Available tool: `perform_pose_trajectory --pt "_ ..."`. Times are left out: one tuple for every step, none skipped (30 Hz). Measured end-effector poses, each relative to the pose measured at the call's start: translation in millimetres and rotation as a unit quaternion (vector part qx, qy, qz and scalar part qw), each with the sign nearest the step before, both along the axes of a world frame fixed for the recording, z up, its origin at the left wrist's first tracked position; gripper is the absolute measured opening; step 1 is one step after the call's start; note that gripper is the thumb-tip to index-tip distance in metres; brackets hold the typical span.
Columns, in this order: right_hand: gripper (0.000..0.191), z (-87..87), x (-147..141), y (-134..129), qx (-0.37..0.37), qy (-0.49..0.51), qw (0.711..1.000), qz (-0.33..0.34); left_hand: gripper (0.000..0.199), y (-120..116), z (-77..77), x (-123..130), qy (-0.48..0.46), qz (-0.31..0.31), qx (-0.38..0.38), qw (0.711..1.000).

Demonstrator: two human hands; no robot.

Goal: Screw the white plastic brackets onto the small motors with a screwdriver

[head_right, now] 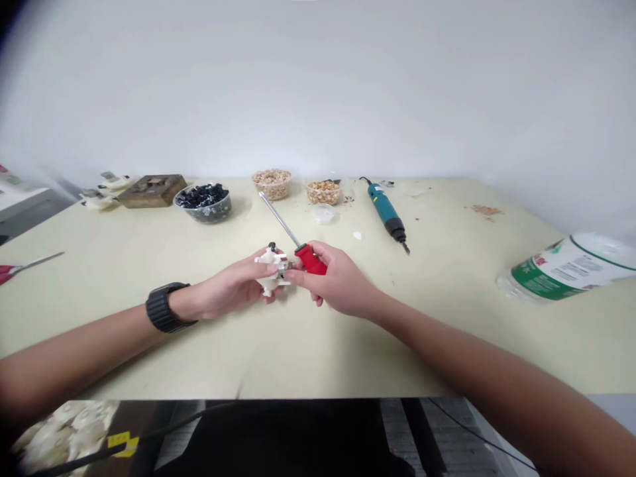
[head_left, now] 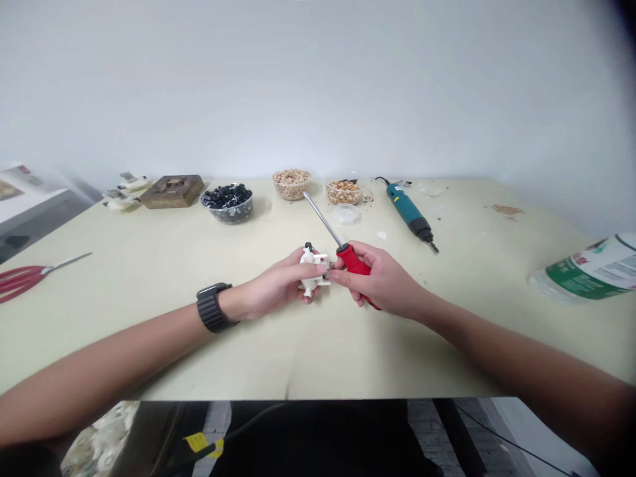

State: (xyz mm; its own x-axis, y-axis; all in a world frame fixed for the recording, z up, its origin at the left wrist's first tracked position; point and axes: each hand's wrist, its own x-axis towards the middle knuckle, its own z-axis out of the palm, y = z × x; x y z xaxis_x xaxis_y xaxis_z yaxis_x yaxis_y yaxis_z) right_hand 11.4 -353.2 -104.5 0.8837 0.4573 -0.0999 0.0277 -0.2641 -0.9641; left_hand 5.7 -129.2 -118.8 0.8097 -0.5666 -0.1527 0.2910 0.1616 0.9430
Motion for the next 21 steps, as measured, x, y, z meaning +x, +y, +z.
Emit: perform_pose_trajectory --pt "0.04 1.6 0.7 -1.9 -0.006 -0.004 1.0 -0.001 0.042 1.1 1.7 0.2 -0.011 0.02 0.014 1.0" --pt "0.039 2.7 2.1 -4.3 -0.013 -0.011 1.0 -0.004 0.041 2.6 2.4 1.0 -0.03 0.046 0.032 0.998" --pt "0.04 3.2 4.0 -7.1 -0.017 -0.023 1.0 -0.011 0.039 4.5 2.0 2.7 -0.055 0.074 0.052 0.994" --pt "0.042 3.0 6.4 -10.4 -0.017 -0.04 0.999 -0.02 0.038 6.8 0.6 5.2 -0.083 0.102 0.074 0.989" --pt "0.044 2.2 9.3 -14.1 -0.017 -0.061 0.998 -0.029 0.037 9.5 -1.6 8.3 -0.111 0.125 0.095 0.981" --pt "0.046 0.9 12.5 -18.2 -0.018 -0.086 0.995 -0.038 0.037 12.4 -4.1 11.8 -0.137 0.146 0.11 0.974" --pt "0.046 -0.7 15.6 -22.5 -0.037 -0.113 0.992 -0.041 0.036 15.4 -6.8 15.5 -0.155 0.164 0.117 0.967" --pt "0.045 -2.4 18.5 -26.7 -0.072 -0.141 0.986 -0.042 0.036 18.2 -9.3 18.9 -0.166 0.178 0.117 0.963" --pt "0.043 -4.0 21.1 -30.7 -0.115 -0.171 0.978 -0.04 0.036 20.8 -11.5 21.9 -0.172 0.189 0.112 0.96" --pt "0.04 -5.5 23.1 -34.1 -0.158 -0.199 0.967 -0.039 0.035 22.9 -13.2 24.2 -0.176 0.196 0.102 0.959" --pt "0.037 -6.8 24.6 -36.7 -0.19 -0.221 0.956 -0.039 0.034 24.4 -14.3 25.8 -0.176 0.2 0.091 0.96" --pt "0.034 -7.8 25.6 -38.4 -0.21 -0.241 0.947 -0.036 0.034 25.4 -14.8 26.7 -0.175 0.202 0.081 0.96" --pt "0.031 -8.6 26.3 -39.1 -0.219 -0.259 0.94 -0.031 0.034 25.9 -14.9 26.9 -0.175 0.202 0.074 0.961" --pt "0.029 -9.2 26.7 -39.2 -0.222 -0.275 0.935 -0.024 0.034 26.0 -14.5 26.6 -0.175 0.203 0.069 0.961" --pt "0.028 -9.6 27.1 -38.7 -0.223 -0.289 0.931 -0.016 0.035 25.7 -13.9 25.9 -0.175 0.203 0.066 0.961" --pt "0.029 -10.0 27.4 -38.0 -0.227 -0.302 0.926 -0.01 0.035 25.2 -13.2 25.1 -0.174 0.204 0.065 0.961" --pt "0.031 -10.3 27.8 -37.3 -0.237 -0.312 0.92 -0.009 0.034 24.7 -12.4 24.2 -0.172 0.206 0.064 0.961" --pt "0.031 -10.6 28.1 -36.8 -0.251 -0.316 0.915 -0.014 0.033 24.2 -11.8 23.4 -0.168 0.208 0.064 0.961" --pt "0.032 -11.0 28.4 -36.6 -0.266 -0.316 0.911 -0.02 0.032 23.8 -11.4 22.8 -0.164 0.208 0.064 0.962" --pt "0.032 -11.4 28.7 -36.8 -0.276 -0.315 0.908 -0.024 0.031 23.6 -11.2 22.4 -0.16 0.209 0.064 0.963" --pt "0.032 -11.8 28.9 -37.1 -0.281 -0.314 0.907 -0.022 0.031 23.4 -11.2 22.1 -0.157 0.208 0.063 0.963"
